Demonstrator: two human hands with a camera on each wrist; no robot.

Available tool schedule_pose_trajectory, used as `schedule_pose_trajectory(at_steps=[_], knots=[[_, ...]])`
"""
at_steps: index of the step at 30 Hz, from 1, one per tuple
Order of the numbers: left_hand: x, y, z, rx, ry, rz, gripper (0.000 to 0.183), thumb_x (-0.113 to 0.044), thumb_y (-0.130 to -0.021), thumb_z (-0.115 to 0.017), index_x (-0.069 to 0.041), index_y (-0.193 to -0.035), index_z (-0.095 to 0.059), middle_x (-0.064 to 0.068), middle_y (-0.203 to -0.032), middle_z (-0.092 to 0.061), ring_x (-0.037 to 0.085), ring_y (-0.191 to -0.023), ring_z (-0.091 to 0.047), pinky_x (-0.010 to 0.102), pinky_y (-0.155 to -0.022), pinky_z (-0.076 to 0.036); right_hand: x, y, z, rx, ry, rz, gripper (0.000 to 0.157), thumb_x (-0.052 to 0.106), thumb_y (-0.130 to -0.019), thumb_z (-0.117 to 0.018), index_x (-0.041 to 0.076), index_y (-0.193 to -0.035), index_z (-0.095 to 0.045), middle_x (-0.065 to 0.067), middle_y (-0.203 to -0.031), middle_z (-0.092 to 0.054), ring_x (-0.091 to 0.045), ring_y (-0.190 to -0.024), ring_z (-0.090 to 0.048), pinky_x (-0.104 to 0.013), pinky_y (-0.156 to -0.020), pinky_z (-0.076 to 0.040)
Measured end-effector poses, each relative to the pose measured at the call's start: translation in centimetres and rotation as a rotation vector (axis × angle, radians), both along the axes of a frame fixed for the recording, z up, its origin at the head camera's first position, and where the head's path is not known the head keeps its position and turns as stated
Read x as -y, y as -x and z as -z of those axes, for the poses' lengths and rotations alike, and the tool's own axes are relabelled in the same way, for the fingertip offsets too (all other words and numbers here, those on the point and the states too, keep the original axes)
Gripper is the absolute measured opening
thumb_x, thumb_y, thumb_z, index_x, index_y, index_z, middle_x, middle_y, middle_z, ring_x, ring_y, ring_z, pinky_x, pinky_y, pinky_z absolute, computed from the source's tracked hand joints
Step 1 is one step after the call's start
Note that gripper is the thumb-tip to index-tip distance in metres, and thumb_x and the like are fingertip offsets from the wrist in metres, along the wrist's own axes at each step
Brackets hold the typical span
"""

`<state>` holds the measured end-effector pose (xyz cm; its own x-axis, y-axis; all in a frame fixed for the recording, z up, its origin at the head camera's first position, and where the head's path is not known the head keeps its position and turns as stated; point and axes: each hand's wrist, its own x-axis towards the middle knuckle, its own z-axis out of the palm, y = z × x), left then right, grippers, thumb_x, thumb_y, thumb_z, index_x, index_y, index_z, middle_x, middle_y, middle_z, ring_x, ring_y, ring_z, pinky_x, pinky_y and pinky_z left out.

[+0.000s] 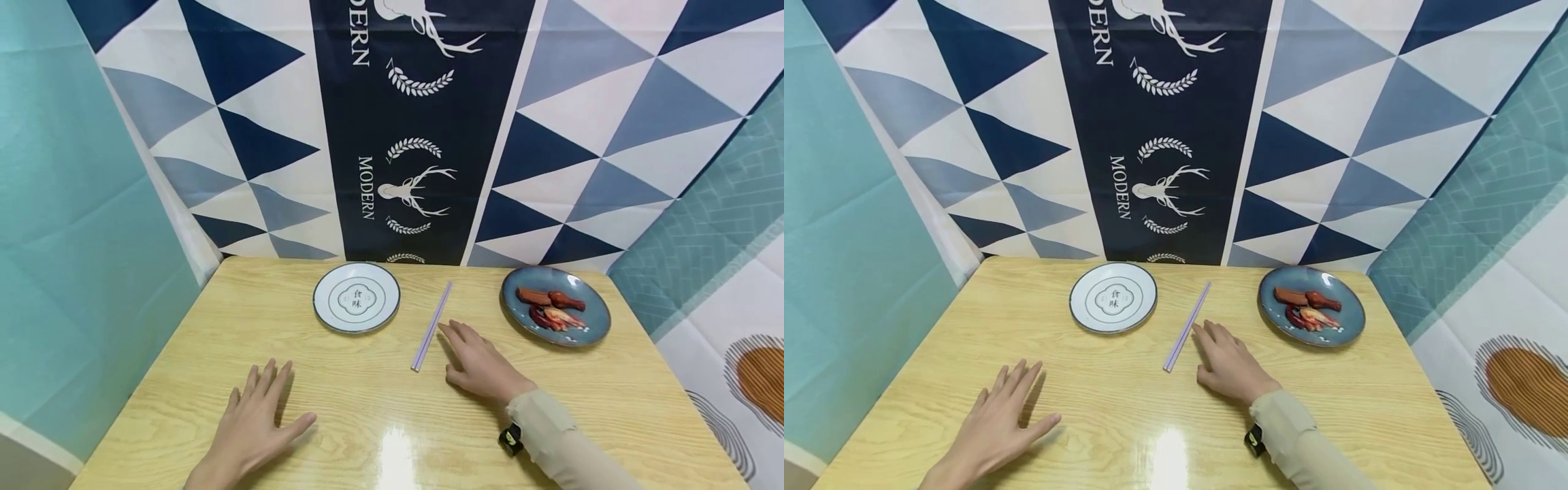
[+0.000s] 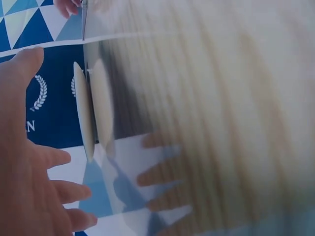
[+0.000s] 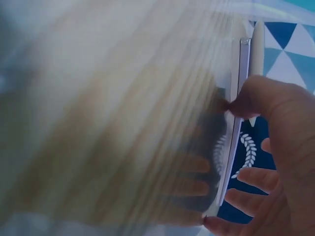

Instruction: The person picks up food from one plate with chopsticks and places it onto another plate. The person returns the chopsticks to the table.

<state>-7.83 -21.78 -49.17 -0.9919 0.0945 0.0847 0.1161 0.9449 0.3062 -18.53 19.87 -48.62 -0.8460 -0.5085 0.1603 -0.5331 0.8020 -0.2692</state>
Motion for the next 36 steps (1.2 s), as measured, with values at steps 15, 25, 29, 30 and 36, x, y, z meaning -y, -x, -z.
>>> schedule_pose_trajectory(at_steps=[15, 25, 29, 30, 36], knots=[[0.9, -0.3, -0.6, -0.112, -0.111, -0.066, 0.072, -0.063, -0.096, -0.06, -0.015, -0.149, -0.053, 0.017, -0.133, -0.068, 0.043, -0.119, -0.065, 0.066, -0.087, -0.057, 2.6, 1.3, 0.6, -0.088, 0.025, -0.159, 0.04, 0.0, -0.096, -0.065, 0.007, -0.135, -0.062, -0.029, -0.149, -0.05, -0.05, -0.135, -0.051, -0.064, -0.104, -0.052], [0.9, 0.2, -1.1, -0.039, -0.132, -0.095, 0.069, -0.062, -0.098, -0.058, -0.017, -0.15, -0.051, -0.001, -0.102, -0.07, 0.018, -0.089, -0.066, 0.046, -0.068, -0.058, 3.5, 1.4, 0.1, -0.027, -0.035, -0.202, 0.029, 0.002, -0.105, -0.054, 0.008, -0.129, -0.069, -0.022, -0.15, -0.053, -0.052, -0.138, -0.047, -0.067, -0.103, -0.051], [1.0, 0.2, -1.1, -0.045, -0.14, -0.09, 0.07, -0.061, -0.098, -0.06, -0.016, -0.151, -0.05, -0.005, -0.094, -0.066, 0.009, -0.077, -0.056, 0.036, -0.061, -0.052, 3.8, 1.4, 0.0, -0.037, -0.044, -0.209, 0.025, 0.001, -0.103, -0.057, 0.006, -0.123, -0.071, -0.02, -0.139, -0.062, -0.05, -0.135, -0.052, -0.062, -0.106, -0.051], [1.0, 0.2, -1.0, -0.053, -0.141, -0.087, 0.071, -0.06, -0.098, -0.06, -0.016, -0.152, -0.049, -0.005, -0.094, -0.066, 0.009, -0.077, -0.056, 0.035, -0.06, -0.052, 3.9, 1.4, 0.0, -0.049, -0.039, -0.216, 0.023, 0.0, -0.102, -0.058, 0.005, -0.121, -0.071, -0.019, -0.135, -0.064, -0.049, -0.133, -0.053, -0.06, -0.107, -0.051], [0.8, 0.2, -1.2, -0.088, -0.155, -0.067, 0.076, -0.058, -0.097, -0.062, -0.015, -0.156, -0.041, -0.008, -0.092, -0.066, 0.006, -0.073, -0.056, 0.03, -0.057, -0.048, 3.8, 1.7, 0.1, -0.134, -0.006, -0.261, 0.017, -0.003, -0.098, -0.065, 0.009, -0.106, -0.073, -0.009, -0.115, -0.069, -0.029, -0.116, -0.063, -0.04, -0.102, -0.058]])
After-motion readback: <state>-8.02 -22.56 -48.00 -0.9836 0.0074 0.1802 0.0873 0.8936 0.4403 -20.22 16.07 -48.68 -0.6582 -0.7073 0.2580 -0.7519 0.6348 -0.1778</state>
